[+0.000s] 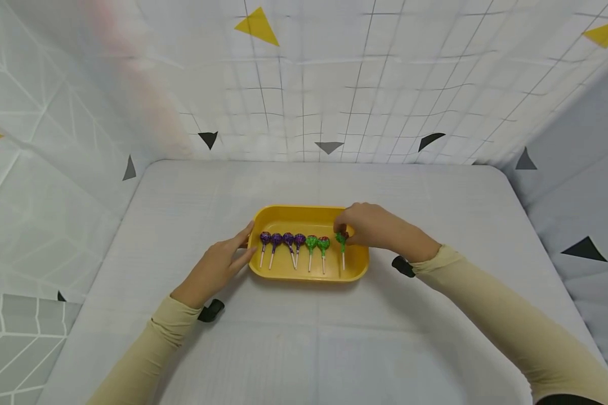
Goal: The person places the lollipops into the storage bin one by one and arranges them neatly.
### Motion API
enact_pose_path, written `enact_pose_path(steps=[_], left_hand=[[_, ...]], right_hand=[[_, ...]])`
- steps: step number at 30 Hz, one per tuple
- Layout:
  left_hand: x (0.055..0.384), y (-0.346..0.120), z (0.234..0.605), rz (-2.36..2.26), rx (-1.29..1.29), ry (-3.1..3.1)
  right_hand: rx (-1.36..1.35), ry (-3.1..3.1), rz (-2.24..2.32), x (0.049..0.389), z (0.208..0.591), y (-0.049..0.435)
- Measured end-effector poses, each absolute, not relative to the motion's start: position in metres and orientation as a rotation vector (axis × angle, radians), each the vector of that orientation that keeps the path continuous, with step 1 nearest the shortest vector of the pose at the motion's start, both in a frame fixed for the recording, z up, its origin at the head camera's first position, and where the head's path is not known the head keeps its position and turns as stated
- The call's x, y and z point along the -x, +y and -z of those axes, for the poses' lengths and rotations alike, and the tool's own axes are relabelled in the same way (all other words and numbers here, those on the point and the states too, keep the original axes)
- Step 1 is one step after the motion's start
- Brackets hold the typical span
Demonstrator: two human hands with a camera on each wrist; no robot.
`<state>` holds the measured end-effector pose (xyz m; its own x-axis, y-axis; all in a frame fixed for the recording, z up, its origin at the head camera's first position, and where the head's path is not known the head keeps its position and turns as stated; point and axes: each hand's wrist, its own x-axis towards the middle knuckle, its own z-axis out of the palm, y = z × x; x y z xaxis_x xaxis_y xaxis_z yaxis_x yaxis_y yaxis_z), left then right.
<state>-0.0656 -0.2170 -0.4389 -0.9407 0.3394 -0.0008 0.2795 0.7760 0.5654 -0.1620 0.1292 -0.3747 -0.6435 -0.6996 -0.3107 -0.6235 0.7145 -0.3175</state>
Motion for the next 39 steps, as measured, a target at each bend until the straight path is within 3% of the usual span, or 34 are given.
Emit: enact_pose_path(steps=[39], left_hand=[[0.065,-0.218,0.442,-0.899,-0.499,2.864]], right_hand=[[1.035,2.550,0.055,0.166,0.397,0.106]])
